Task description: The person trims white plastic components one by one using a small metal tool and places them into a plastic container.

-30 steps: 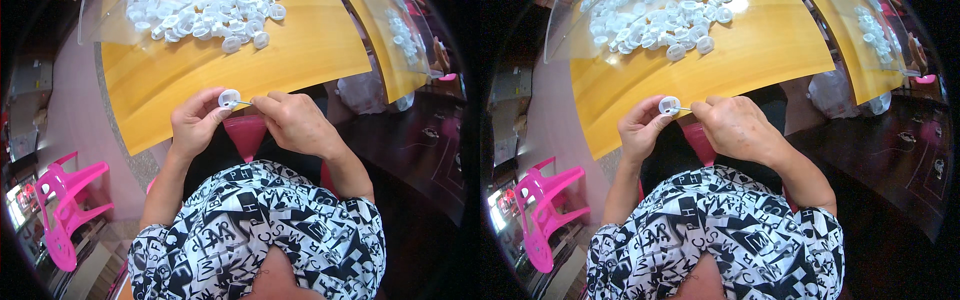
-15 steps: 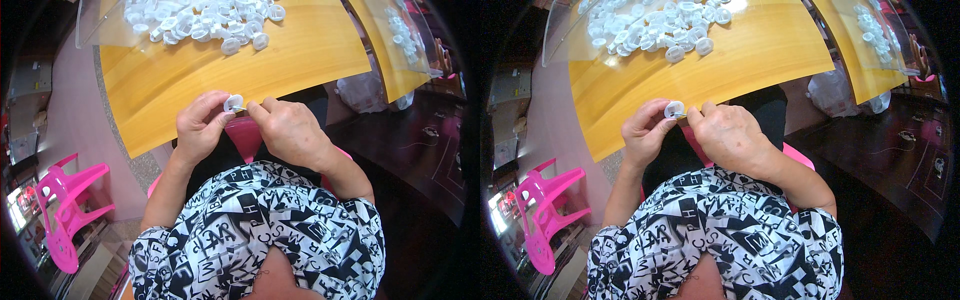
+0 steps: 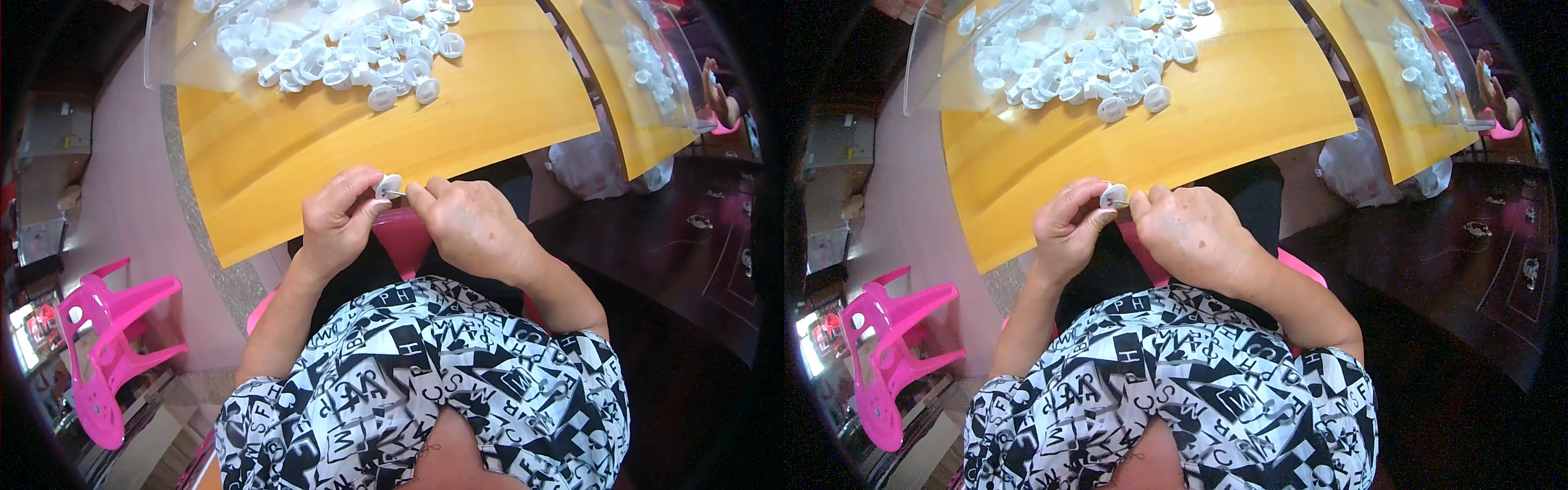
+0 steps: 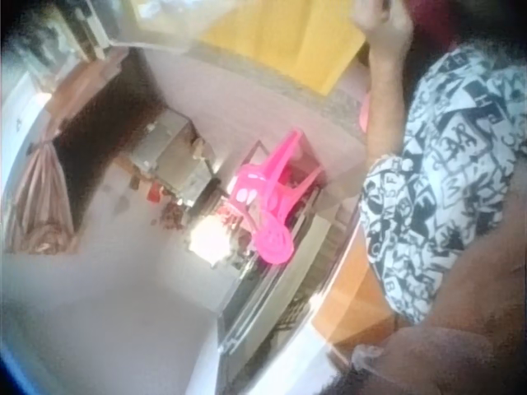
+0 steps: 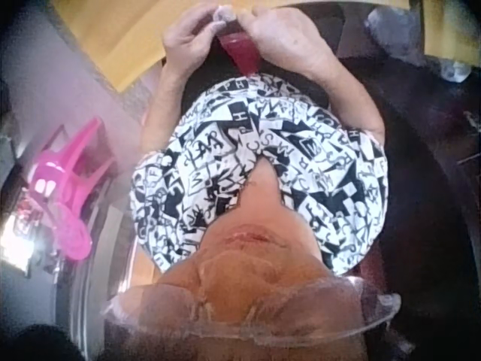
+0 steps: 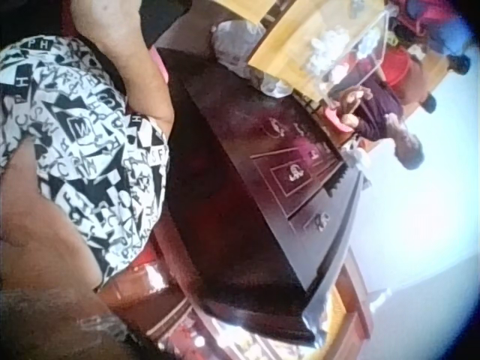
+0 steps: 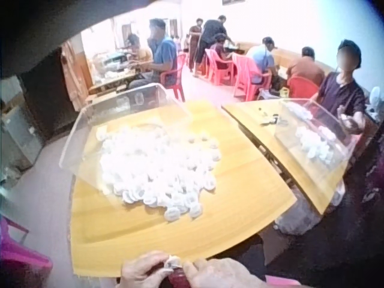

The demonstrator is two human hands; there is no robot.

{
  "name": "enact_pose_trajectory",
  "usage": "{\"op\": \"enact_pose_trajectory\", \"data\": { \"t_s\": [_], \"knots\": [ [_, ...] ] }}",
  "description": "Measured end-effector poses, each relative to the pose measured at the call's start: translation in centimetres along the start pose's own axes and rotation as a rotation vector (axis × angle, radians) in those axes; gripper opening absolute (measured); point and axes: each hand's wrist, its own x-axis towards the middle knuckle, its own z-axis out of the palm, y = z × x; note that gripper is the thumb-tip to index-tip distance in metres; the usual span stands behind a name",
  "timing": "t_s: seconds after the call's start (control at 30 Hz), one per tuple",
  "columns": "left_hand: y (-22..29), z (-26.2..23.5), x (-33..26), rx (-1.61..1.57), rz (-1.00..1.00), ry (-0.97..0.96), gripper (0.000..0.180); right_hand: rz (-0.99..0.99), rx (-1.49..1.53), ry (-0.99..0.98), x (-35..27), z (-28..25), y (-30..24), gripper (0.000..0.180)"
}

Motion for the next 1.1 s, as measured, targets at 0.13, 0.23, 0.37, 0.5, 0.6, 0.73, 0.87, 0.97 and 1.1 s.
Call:
{"op": "enact_pose_trajectory", "data": {
  "t_s": [0.13,0.23,0.37,0.5,0.6,0.73,0.87,0.97,1.1],
  "knots": [
    [0.6,-0.2,-0.1,-0.199,-0.209,0.000,0.027,0.001,-0.037,0.163,-0.5,0.3,-0.5,0.023],
    [0.4,-0.5,-0.2,-0.298,-0.256,0.036,0.029,0.022,-0.016,0.302,-0.8,0.6,-0.5,0.037],
    [0.3,-0.5,0.0,-0.343,-0.239,0.029,0.031,0.000,-0.097,0.403,-0.7,0.6,-0.4,0.036],
    [0.0,-0.3,0.0,-0.326,-0.205,0.011,0.031,-0.012,-0.113,0.397,-0.5,1.2,-0.2,0.037],
    [0.1,-0.1,0.1,-0.273,-0.184,0.027,0.031,-0.007,-0.127,0.373,-0.4,1.1,-0.3,0.037],
    [0.3,0.0,0.5,-0.129,-0.148,0.050,0.029,0.012,-0.142,0.283,-0.1,0.9,-0.4,0.036],
    [1.1,0.2,0.9,-0.003,-0.092,0.023,0.028,0.067,-0.058,0.195,-0.3,0.5,-0.5,0.019],
    [2.3,-0.1,1.1,0.114,-0.038,0.025,0.025,0.040,0.046,0.076,-0.5,-0.5,-0.3,0.018],
    [1.9,-0.4,-0.3,-0.136,-0.270,0.108,0.027,-0.052,0.480,0.487,-0.7,-0.9,1.4,0.026]
  ]
}}
